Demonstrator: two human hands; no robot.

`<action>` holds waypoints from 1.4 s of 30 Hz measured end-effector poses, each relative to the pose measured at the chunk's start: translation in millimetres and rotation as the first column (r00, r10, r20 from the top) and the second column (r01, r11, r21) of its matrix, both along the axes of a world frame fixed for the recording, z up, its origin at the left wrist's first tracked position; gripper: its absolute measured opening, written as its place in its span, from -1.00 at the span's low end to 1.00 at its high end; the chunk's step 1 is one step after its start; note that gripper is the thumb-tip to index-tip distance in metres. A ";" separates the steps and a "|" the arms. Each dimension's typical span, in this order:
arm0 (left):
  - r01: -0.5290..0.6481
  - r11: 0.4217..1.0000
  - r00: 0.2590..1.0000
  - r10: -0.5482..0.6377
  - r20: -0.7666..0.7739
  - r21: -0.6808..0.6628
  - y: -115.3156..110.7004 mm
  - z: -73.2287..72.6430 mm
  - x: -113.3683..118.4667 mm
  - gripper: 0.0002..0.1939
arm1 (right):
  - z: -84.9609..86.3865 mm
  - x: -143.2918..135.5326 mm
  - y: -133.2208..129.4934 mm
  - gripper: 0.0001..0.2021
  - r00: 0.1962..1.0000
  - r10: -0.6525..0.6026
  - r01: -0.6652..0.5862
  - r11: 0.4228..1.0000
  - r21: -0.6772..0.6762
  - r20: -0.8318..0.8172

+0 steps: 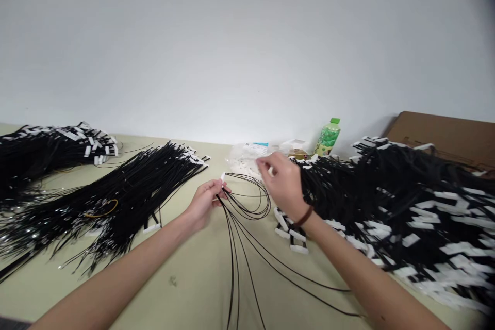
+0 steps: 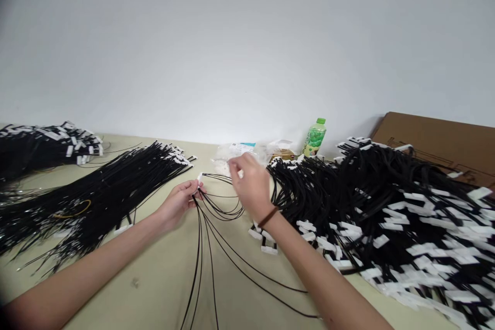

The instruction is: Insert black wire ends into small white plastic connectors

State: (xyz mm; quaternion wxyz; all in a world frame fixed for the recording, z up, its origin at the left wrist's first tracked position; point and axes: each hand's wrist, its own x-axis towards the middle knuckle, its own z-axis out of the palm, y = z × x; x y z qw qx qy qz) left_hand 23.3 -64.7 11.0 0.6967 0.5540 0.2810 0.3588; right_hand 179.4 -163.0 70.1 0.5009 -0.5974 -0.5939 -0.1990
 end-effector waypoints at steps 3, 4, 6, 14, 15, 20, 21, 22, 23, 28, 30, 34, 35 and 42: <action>0.038 0.999 0.999 -0.038 0.018 -0.014 -1.0 -0.7 0.6 -0.73 | -15.3 -20.2 2.6 -0.85 0.992 -0.013 0.030 0.990 -0.139 0.123; 0.053 0.998 0.998 -0.053 0.027 -0.016 -1.8 0.0 0.7 -0.73 | -18.9 -23.6 3.5 -0.84 0.992 -0.023 0.043 0.987 -0.153 0.128; 0.083 0.996 0.996 -0.082 0.043 -0.017 -3.6 2.4 0.7 -0.74 | -22.9 -26.2 4.8 -0.84 0.992 -0.031 0.050 0.987 -0.152 0.125; 0.129 0.992 0.987 -0.128 0.097 -0.006 -8.6 8.5 0.9 -0.75 | -21.6 -26.2 3.8 -0.84 0.997 -0.026 0.037 0.991 -0.132 0.078; 0.135 0.991 0.986 -0.134 0.103 -0.002 -8.9 8.5 0.9 -0.75 | -21.8 -26.8 3.6 -0.84 0.996 -0.029 0.040 0.990 -0.132 0.081; 0.146 0.989 0.983 -0.146 0.115 0.005 -9.8 8.4 0.8 -0.76 | -22.7 -28.4 3.5 -0.84 0.995 -0.037 0.048 0.991 -0.121 0.092; 0.142 0.990 0.983 -0.142 0.113 0.007 -9.9 8.5 0.7 -0.76 | -22.8 -28.5 3.5 -0.84 0.995 -0.034 0.045 0.992 -0.119 0.091; 0.136 0.991 0.985 -0.136 0.109 0.013 -9.9 8.7 0.6 -0.76 | -22.9 -28.5 3.6 -0.84 0.996 -0.029 0.040 0.992 -0.118 0.087; 0.129 0.991 0.986 -0.130 0.102 0.024 -9.8 8.8 0.5 -0.76 | -22.9 -28.6 3.6 -0.84 0.997 -0.020 0.029 0.992 -0.120 0.080; 0.089 0.989 0.994 -0.094 0.046 0.118 -8.7 9.4 0.0 -0.75 | -21.8 -29.1 2.9 -0.85 0.997 0.081 -0.077 0.986 -0.146 0.020; 0.088 0.986 0.995 -0.093 0.031 0.141 -8.3 9.6 -0.1 -0.75 | -20.9 -29.4 2.6 -0.85 0.994 0.108 -0.106 0.982 -0.156 0.004; 0.087 0.985 0.996 -0.091 0.023 0.150 -7.7 10.0 0.0 -0.76 | -19.4 -29.0 2.9 -0.86 0.994 0.108 -0.107 0.979 -0.174 -0.008; 0.084 0.985 0.996 -0.088 0.024 0.149 -7.6 10.0 0.1 -0.76 | -19.3 -28.7 3.1 -0.86 0.995 0.101 -0.101 0.978 -0.181 -0.009; 0.075 0.986 0.996 -0.080 0.027 0.150 -8.4 10.7 0.1 -0.79 | -19.7 -25.9 3.2 -0.86 0.995 0.101 -0.099 0.972 -0.214 -0.005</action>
